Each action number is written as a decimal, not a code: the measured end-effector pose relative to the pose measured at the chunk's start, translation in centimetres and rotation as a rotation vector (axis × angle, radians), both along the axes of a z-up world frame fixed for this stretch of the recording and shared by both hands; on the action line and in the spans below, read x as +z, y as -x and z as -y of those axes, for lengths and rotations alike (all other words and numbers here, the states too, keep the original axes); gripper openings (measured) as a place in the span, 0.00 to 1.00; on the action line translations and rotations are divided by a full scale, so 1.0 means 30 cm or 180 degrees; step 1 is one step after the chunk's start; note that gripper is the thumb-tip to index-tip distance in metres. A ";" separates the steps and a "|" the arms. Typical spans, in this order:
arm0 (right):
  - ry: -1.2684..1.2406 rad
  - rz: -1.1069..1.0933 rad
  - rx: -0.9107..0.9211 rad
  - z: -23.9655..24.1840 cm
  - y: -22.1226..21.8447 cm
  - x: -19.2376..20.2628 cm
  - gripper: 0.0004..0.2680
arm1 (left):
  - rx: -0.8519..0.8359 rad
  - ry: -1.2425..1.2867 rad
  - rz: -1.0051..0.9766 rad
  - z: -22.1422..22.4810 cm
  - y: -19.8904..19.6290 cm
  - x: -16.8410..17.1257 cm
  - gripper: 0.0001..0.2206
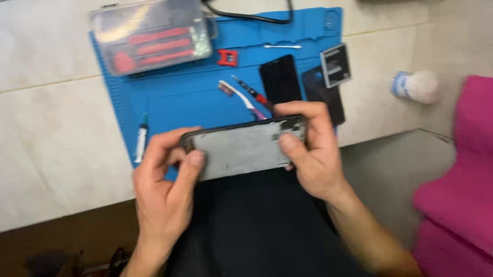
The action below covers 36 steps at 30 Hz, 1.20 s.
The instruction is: The person disassembles a smartphone by separating the back cover from the frame and removing the battery. They then reassemble the device by placing the battery back into the frame and snapping the back cover onto the frame.
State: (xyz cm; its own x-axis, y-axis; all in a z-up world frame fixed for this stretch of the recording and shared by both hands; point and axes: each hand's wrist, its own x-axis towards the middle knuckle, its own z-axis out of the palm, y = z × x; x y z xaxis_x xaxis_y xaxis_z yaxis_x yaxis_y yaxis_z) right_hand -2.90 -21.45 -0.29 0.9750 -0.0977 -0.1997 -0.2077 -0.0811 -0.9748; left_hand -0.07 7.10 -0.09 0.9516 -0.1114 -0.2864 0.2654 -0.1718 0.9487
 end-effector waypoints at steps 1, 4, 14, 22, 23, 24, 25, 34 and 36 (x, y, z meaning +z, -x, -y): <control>0.0029 -0.0013 -0.0032 -0.002 0.001 0.004 0.23 | -0.0032 0.0029 -0.0013 0.007 0.003 0.001 0.16; -0.0275 -0.0052 0.0033 -0.013 -0.001 0.007 0.24 | -0.0004 -0.0124 -0.0116 0.015 0.018 -0.003 0.12; -0.0711 0.0053 0.0720 0.010 0.015 0.004 0.45 | 0.0305 0.0916 -0.0413 0.011 0.040 -0.085 0.11; -0.0768 -0.0130 0.0845 0.026 0.038 -0.022 0.42 | 0.0070 0.0814 -0.0161 -0.020 0.039 -0.042 0.19; -0.0878 -0.0135 0.0821 0.022 0.039 -0.018 0.42 | -0.0015 0.0729 -0.0034 -0.031 0.038 -0.043 0.19; -0.0989 -0.0140 0.0797 0.017 0.040 -0.014 0.42 | -0.0100 0.0644 0.0093 -0.042 0.037 -0.045 0.20; -0.0990 -0.0143 0.0804 0.022 0.049 -0.020 0.42 | -0.0093 0.0644 0.0091 -0.039 0.043 -0.049 0.20; -0.1185 -0.0226 0.0663 0.097 0.052 -0.041 0.39 | 0.0131 0.1042 -0.0318 -0.029 0.048 -0.014 0.13; -0.1028 -0.0211 0.0769 0.112 0.055 -0.047 0.38 | 0.0063 0.0831 -0.0180 -0.027 0.041 -0.006 0.11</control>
